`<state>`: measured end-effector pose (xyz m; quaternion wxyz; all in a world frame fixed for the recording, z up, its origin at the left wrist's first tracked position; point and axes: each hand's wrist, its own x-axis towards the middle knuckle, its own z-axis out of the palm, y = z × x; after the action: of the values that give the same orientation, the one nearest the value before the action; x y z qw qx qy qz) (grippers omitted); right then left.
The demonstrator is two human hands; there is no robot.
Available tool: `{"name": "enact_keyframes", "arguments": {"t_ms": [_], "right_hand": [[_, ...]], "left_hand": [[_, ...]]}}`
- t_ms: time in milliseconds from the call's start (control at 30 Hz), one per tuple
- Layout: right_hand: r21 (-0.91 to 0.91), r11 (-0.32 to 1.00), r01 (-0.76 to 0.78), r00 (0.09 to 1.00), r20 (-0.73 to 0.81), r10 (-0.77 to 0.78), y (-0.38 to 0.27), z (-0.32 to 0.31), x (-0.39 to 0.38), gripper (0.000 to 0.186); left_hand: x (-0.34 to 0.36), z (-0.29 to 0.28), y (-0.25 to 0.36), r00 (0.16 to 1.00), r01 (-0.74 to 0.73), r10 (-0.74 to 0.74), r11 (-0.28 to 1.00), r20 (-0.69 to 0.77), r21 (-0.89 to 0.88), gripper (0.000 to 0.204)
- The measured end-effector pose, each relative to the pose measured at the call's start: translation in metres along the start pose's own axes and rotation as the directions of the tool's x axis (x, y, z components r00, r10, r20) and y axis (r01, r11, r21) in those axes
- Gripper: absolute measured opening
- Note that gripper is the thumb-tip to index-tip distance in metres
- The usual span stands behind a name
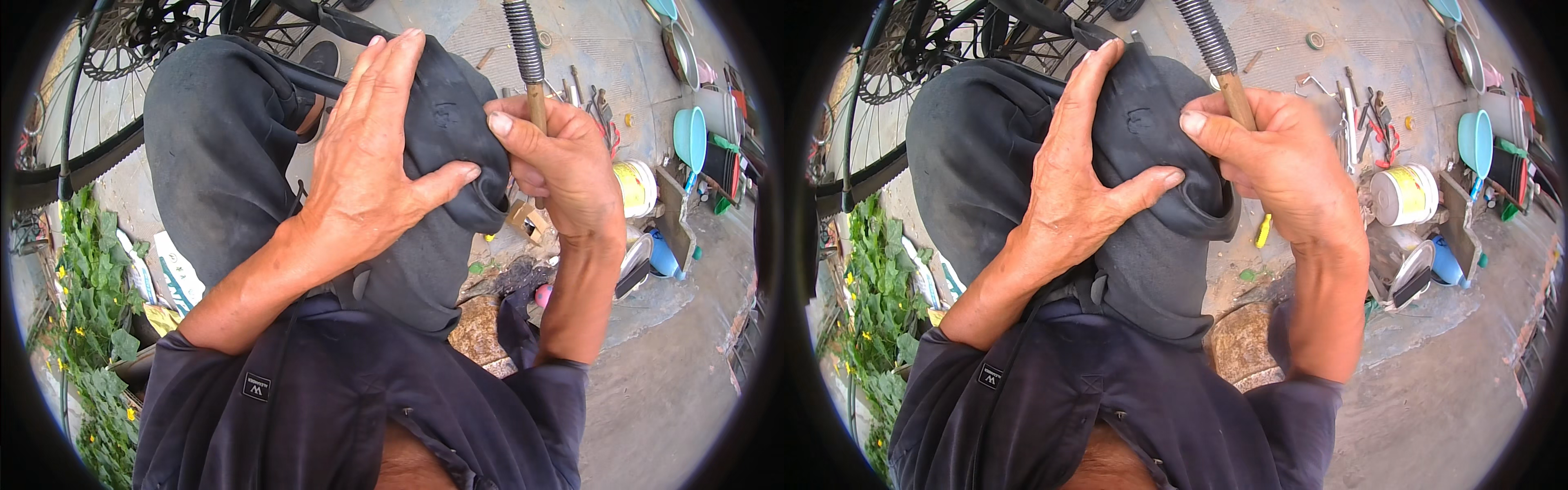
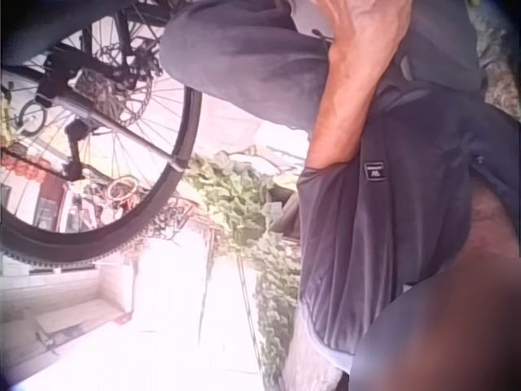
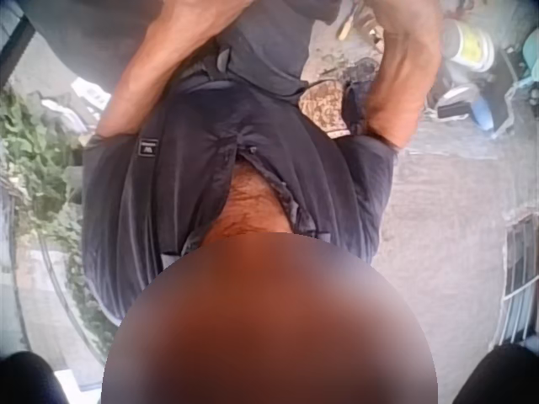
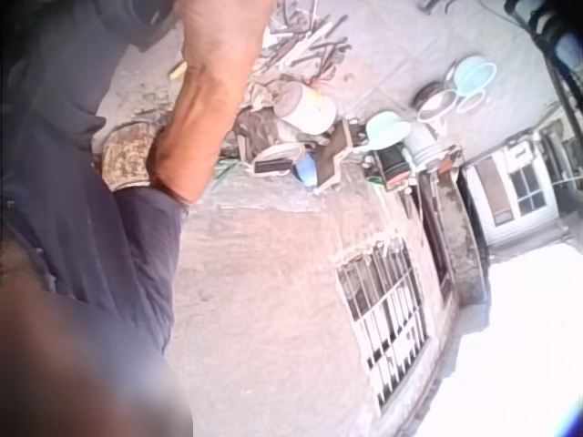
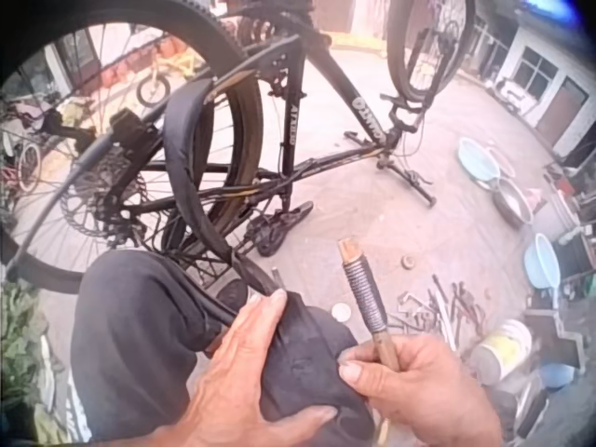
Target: The person roughens a punctured area on a bicycle inner tube using a metal rasp, then applies a dark adhesive from a small can to the prepared spot.
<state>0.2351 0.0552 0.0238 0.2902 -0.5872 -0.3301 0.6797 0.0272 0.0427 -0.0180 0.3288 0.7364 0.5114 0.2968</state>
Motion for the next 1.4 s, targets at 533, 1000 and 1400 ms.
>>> {"name": "enact_keyframes", "arguments": {"t_ms": [533, 1000, 1400], "right_hand": [[-0.31, 0.923, 0.229, 0.938, -0.183, -0.294, 0.014, 0.009, 0.009, 0.016], [-0.245, 0.951, 0.186, 0.948, -0.211, -0.24, 0.014, 0.009, 0.01, 0.02], [-0.303, 0.91, 0.284, 0.904, -0.233, -0.359, 0.01, -0.006, -0.005, 0.039]], "left_hand": [[-0.002, -0.001, 0.004, 1.0, 0.011, -0.013, 0.998, 0.024, 0.064, 0.107], [0.002, -0.006, -0.007, 0.996, 0.053, -0.057, 0.997, 0.067, 0.059, 0.104], [-0.001, 0.002, -0.003, 0.998, 0.055, -0.057, 0.998, 0.035, 0.035, 0.104]]}}
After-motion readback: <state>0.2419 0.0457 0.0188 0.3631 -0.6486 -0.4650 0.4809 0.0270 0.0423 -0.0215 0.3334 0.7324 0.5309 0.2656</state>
